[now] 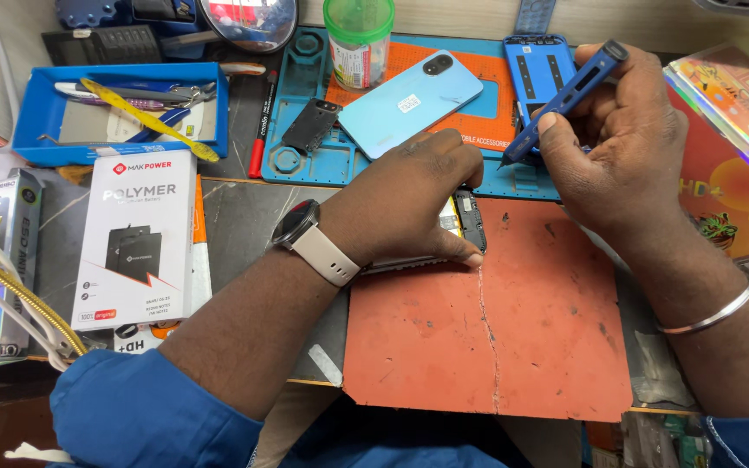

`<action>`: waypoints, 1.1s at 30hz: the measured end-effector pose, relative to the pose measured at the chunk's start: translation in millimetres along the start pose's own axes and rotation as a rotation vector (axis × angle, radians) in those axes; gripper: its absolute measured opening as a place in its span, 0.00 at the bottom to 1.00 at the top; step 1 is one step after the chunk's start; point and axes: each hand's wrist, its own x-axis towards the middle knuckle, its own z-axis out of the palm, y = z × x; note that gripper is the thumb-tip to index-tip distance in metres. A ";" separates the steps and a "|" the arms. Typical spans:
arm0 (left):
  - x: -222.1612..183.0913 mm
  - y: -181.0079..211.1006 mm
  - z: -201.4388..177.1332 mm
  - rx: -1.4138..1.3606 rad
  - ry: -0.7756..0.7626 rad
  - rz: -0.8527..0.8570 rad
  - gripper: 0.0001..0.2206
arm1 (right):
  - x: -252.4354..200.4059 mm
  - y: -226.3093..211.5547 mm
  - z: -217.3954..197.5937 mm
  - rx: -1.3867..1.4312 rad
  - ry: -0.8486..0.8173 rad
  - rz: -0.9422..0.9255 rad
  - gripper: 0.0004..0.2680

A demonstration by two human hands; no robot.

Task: The person uses a blue electric screwdriver to remove screws from a disassembled smartphone. They then use tweezers to handle small components and wires within the device's internal chassis.

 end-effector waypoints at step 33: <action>-7.6 0.2 -4.8 0.079 0.118 -0.087 0.16 | -2.8 21.6 -4.3 -0.164 -0.102 0.106 0.12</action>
